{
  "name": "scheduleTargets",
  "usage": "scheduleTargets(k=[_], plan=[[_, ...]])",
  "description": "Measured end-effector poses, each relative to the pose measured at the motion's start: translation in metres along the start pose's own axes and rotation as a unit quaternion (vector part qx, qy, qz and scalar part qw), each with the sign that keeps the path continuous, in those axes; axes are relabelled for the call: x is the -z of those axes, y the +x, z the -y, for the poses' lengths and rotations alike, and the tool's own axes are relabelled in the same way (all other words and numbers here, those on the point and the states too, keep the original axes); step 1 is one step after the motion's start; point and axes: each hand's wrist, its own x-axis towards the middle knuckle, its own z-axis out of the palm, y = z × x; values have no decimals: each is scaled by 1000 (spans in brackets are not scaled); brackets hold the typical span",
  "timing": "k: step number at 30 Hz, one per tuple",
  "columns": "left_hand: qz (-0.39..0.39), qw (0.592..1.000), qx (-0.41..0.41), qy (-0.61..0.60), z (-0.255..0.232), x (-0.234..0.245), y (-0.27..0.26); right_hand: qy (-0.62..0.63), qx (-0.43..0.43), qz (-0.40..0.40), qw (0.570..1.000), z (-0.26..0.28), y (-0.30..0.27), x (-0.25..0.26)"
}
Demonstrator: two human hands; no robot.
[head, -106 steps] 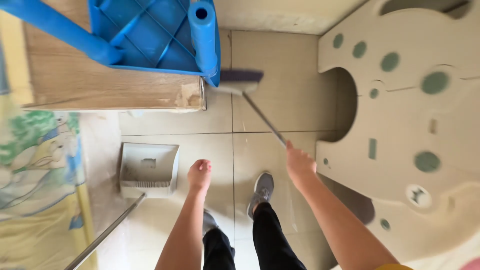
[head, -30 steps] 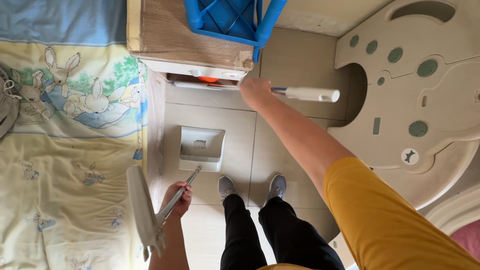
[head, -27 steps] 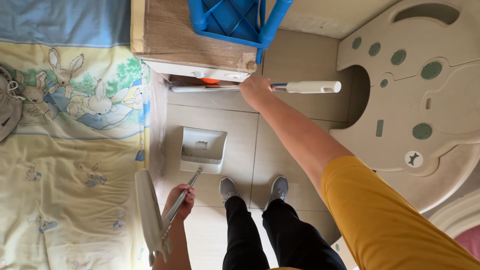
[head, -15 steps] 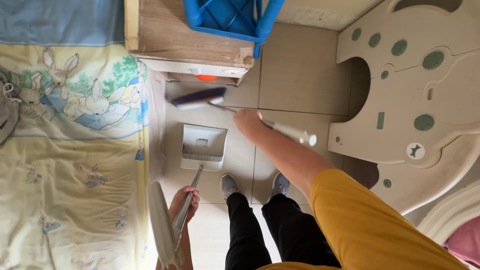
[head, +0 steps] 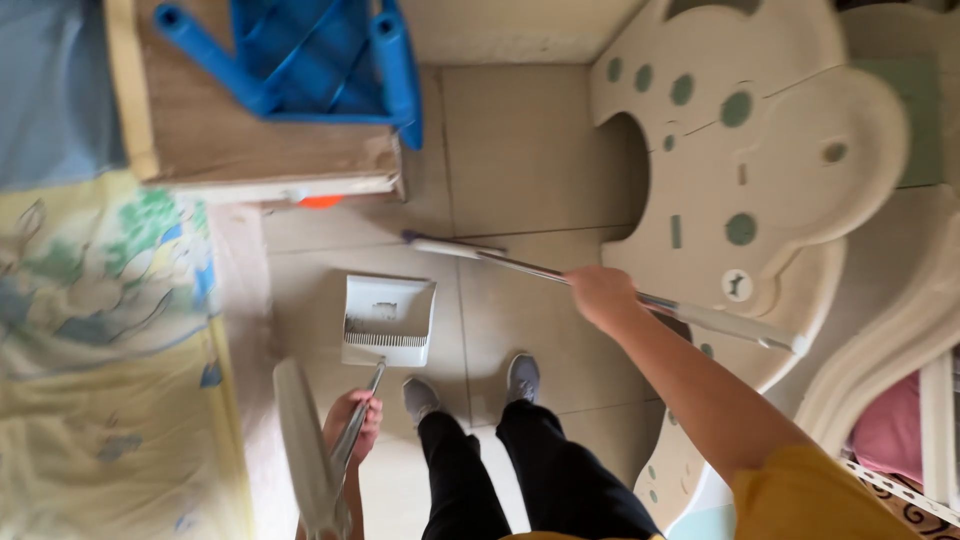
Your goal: The person is sweeping the floor and tidying up objects in a child's bedroom.
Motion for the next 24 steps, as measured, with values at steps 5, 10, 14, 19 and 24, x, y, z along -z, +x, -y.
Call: scheduleTargets(k=[5,10,14,19,24], plan=[[-70,991,-87,74,44,-58,40,99,-194,82,972,-127,-10,24],[-100,990,-45,92,62,-111,116,137,-297,-8,945,-236,101,-22],[-190,973,-24,127,78,-162,156,206,-312,-88,923,-259,206,-45],[-220,964,-26,147,95,-170,192,78,-241,-9,967,-225,205,-64],[-189,968,3,168,106,-157,231,35,-105,-74,991,-230,83,-126]])
